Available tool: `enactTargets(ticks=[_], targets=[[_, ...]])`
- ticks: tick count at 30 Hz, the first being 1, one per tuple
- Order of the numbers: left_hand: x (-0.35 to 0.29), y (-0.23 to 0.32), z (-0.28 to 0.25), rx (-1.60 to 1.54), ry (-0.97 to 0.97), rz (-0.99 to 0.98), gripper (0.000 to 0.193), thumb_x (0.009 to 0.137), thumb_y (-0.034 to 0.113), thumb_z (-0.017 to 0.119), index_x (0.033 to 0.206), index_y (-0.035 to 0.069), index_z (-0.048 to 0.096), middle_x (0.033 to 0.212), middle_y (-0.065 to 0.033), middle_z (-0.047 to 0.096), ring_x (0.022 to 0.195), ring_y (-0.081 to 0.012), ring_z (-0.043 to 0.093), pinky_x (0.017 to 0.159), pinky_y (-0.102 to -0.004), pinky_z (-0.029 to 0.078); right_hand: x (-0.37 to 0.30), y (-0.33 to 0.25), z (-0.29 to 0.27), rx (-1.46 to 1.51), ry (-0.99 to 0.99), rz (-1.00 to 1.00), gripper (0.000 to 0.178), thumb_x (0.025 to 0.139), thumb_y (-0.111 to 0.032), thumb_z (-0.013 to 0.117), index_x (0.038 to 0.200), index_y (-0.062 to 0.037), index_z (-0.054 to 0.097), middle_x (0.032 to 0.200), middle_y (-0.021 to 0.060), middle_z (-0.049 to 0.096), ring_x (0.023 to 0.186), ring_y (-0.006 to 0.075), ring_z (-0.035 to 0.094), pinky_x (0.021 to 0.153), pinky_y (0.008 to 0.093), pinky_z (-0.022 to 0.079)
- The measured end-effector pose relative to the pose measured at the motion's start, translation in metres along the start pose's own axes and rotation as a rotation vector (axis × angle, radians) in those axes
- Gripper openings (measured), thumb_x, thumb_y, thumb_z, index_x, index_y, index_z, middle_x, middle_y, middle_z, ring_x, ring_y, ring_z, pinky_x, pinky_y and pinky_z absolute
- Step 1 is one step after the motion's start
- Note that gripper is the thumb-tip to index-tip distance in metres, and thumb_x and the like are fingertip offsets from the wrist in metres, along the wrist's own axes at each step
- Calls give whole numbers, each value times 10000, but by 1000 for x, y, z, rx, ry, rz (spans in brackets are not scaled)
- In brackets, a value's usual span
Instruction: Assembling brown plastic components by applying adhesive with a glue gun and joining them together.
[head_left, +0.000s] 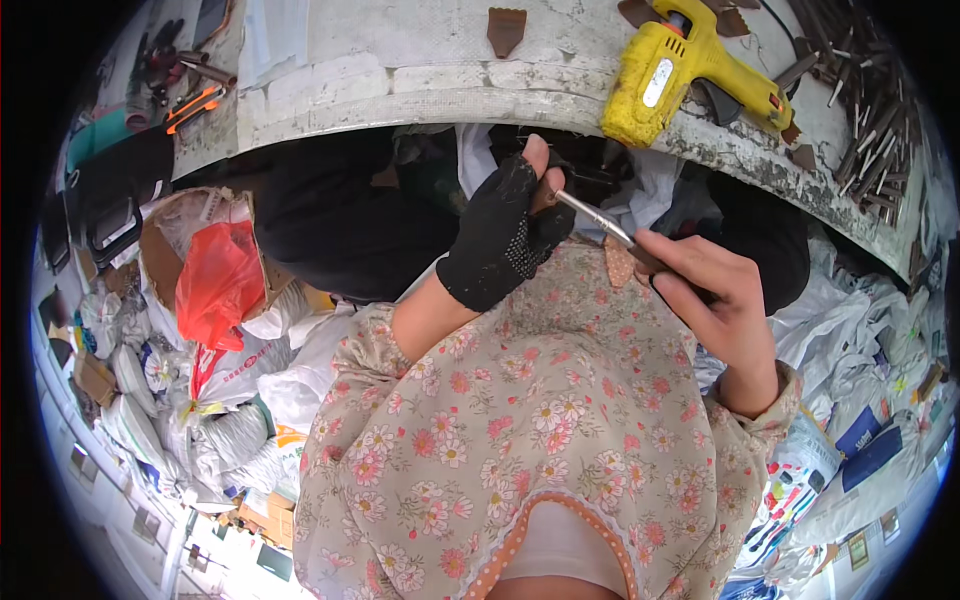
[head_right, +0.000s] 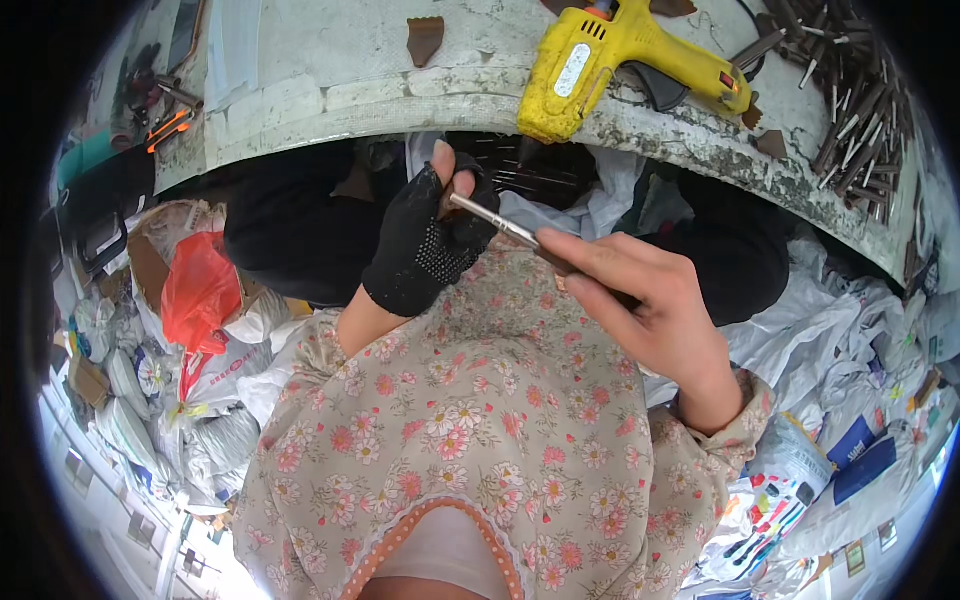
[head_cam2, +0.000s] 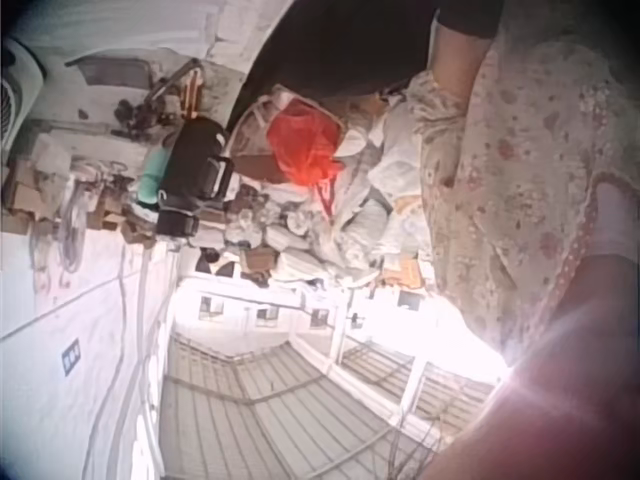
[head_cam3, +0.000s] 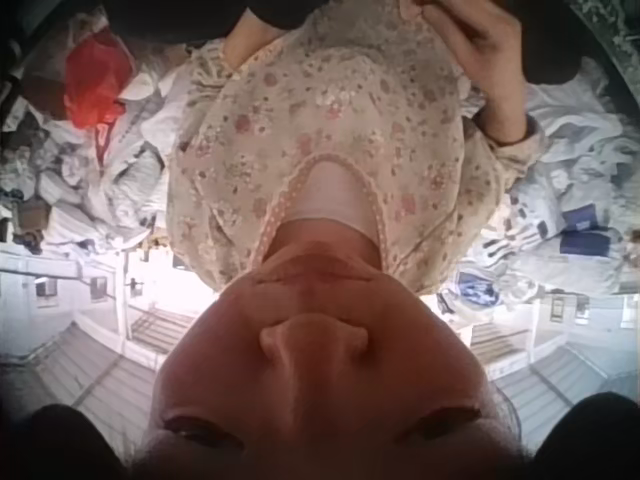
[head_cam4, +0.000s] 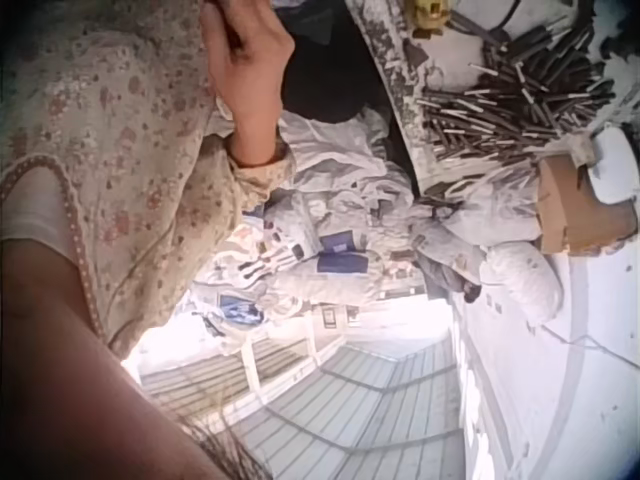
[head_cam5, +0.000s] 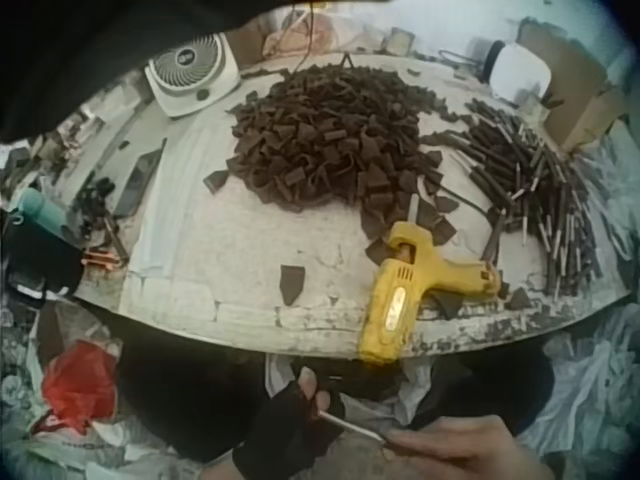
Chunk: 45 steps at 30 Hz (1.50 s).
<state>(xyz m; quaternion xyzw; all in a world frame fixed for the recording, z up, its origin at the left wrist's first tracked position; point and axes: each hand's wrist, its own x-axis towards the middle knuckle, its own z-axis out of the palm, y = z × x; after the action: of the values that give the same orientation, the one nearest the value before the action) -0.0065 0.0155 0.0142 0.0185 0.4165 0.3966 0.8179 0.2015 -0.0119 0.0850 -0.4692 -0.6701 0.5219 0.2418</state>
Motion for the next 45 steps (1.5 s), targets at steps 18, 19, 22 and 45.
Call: enactTargets(ticks=[18,19,22,45], targets=[[-15,-1,-10,830,80,387,261,905,245,494,825,8,571,642,2,482,611,-74,430,553,-242,362,17,-29,3,-275,-150,64,345,741,-7,619,1078,-78,605,681,125,513,565,286,528,513,344,439],[-14,-1,-11,831,81,384,261,905,245,494,825,8,571,642,2,482,611,-74,430,553,-242,362,17,-24,5,-260,-142,59,338,742,-12,621,1074,-76,609,680,126,520,564,282,531,516,345,439],[-16,0,-15,841,99,298,217,893,209,513,841,8,577,664,-8,498,614,-82,441,556,-255,361,19,-17,7,-218,-147,88,323,745,-22,627,1065,-69,617,690,131,549,574,273,549,527,337,442],[51,105,0,2059,180,1135,367,748,144,652,1112,166,616,1078,-84,596,993,-268,536,855,-352,427,74,213,99,-671,-91,131,272,787,-159,538,1033,-173,654,948,121,631,904,281,594,817,388,461]])
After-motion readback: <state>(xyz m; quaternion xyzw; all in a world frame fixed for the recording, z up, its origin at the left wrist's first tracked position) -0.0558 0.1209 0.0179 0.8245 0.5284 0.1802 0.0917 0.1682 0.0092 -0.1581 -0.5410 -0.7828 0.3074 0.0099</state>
